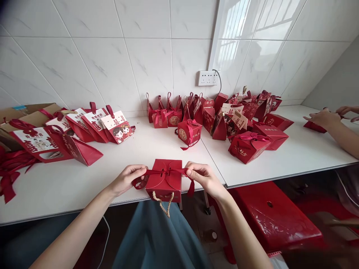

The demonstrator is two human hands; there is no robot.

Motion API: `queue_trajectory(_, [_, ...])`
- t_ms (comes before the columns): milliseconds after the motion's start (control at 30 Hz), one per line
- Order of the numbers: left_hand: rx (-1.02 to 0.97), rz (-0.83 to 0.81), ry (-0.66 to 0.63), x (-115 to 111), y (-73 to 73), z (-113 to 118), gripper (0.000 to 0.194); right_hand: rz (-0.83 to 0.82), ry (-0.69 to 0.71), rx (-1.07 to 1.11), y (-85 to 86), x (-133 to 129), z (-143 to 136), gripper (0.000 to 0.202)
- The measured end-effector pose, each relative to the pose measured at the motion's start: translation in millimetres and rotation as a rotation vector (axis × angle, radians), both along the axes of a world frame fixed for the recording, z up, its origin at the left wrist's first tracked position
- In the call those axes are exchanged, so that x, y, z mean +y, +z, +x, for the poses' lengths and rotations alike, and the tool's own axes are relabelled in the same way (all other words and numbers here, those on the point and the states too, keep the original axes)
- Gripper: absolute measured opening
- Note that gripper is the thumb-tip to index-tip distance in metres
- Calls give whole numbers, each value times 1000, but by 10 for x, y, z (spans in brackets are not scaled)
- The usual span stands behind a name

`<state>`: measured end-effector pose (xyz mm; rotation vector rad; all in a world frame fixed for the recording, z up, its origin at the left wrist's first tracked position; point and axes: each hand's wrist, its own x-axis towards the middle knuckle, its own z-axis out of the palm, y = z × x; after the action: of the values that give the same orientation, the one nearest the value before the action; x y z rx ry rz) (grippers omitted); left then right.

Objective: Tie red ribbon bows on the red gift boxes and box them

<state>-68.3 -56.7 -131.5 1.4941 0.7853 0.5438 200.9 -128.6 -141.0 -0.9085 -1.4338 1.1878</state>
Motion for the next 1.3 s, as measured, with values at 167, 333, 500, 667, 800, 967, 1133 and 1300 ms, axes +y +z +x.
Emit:
queue_trajectory(167, [55,-53,39,-66,254,26,31,78,-46,-120,341,-27,-202,25])
queue_trajectory(333, [113,12,11,-108,404,39,29,91,-93,-221,437,14,-438,27])
queue_trajectory(500, [236,249,-36,-139,456,40,26,131,-265,-265,353,103,-545,25])
queue_trajectory(667, [259,259,-44,-179,489,9,28,211,-289,-399,324,106,-544,24])
queue_trajectory(800, [285,360,-27,-218,549,7,27,232,-298,-409,307,95,-525,22])
queue_trajectory(967, [361,420,-4,-242,649,33,30,126,-398,-290,267,118,-547,15])
queue_trajectory(1133, [381,500,38,-215,693,124,29,10,-388,-130,260,135,-582,26])
queue_trajectory(1300, [368,608,81,-129,662,332,35,-22,-379,-115,268,135,-591,32])
